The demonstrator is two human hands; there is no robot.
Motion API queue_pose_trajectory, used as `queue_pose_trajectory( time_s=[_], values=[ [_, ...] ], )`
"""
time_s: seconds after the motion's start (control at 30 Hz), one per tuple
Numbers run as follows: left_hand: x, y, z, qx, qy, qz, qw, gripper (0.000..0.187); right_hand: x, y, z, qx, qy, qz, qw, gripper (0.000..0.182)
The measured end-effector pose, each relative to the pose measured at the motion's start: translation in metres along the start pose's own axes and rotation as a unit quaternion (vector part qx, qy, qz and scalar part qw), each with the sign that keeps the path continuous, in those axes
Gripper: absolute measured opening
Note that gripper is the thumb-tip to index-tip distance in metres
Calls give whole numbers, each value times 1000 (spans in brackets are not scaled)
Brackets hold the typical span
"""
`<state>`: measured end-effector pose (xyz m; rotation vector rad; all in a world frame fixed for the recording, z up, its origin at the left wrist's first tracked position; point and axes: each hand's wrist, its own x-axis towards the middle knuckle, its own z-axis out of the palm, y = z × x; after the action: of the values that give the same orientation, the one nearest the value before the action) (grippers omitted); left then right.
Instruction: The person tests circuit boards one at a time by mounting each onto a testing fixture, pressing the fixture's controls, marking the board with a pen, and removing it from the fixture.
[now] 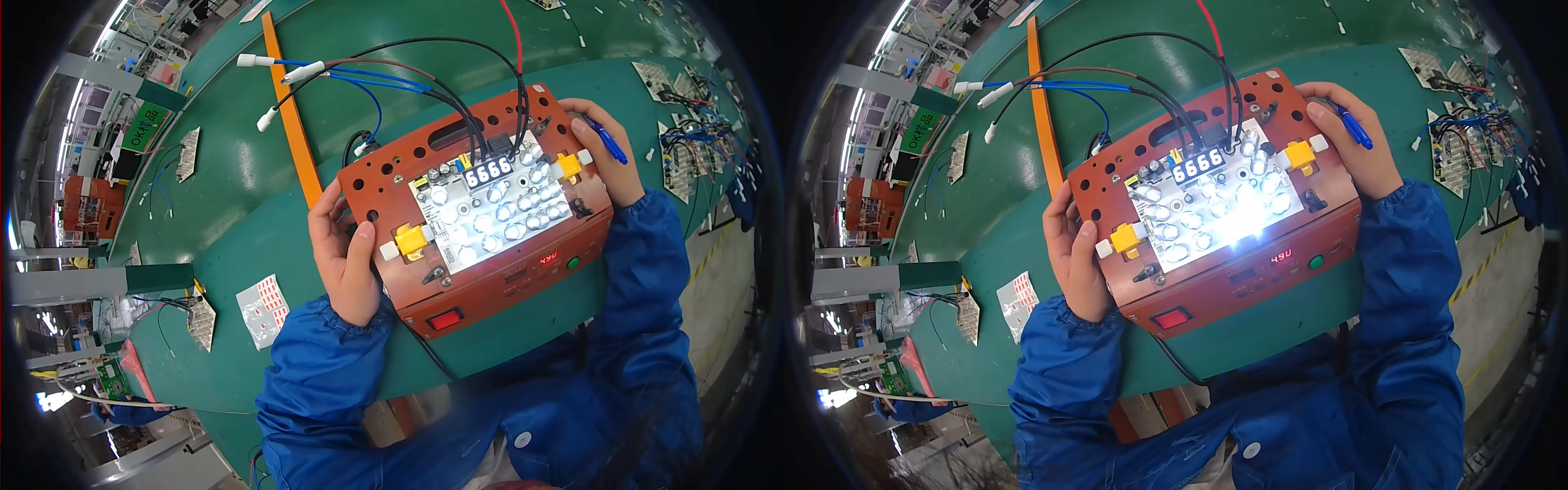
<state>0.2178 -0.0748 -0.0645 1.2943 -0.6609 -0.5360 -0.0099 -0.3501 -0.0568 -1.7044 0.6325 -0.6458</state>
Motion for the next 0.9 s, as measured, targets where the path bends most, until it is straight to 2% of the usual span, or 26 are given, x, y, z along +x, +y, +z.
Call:
queue_pose_trajectory(
  time_s=[0.23,0.33,0.43,0.63,0.77,0.83,0.9],
  values=[
    [0,-1,-1,2,-5,4,1000,59,0,-4,1,15,-7,3,1000,41],
    [0,-1,-1,-2,-2,7,1000,58,2,2,-1,-40,18,-22,999,43],
    [1,0,0,-11,-6,13,1000,57,2,3,-1,-20,27,-9,999,46],
    [3,-4,-1,-18,-2,27,999,53,3,1,-4,87,124,33,988,64],
    [3,-11,-2,-23,9,33,999,52,-7,-2,-15,114,186,-10,976,74],
    [4,-11,-3,-20,7,34,999,52,-21,11,-28,281,147,-121,941,70],
    [4,-10,-2,-19,16,35,999,52,-49,4,-13,323,191,-156,914,66]
  ],
)
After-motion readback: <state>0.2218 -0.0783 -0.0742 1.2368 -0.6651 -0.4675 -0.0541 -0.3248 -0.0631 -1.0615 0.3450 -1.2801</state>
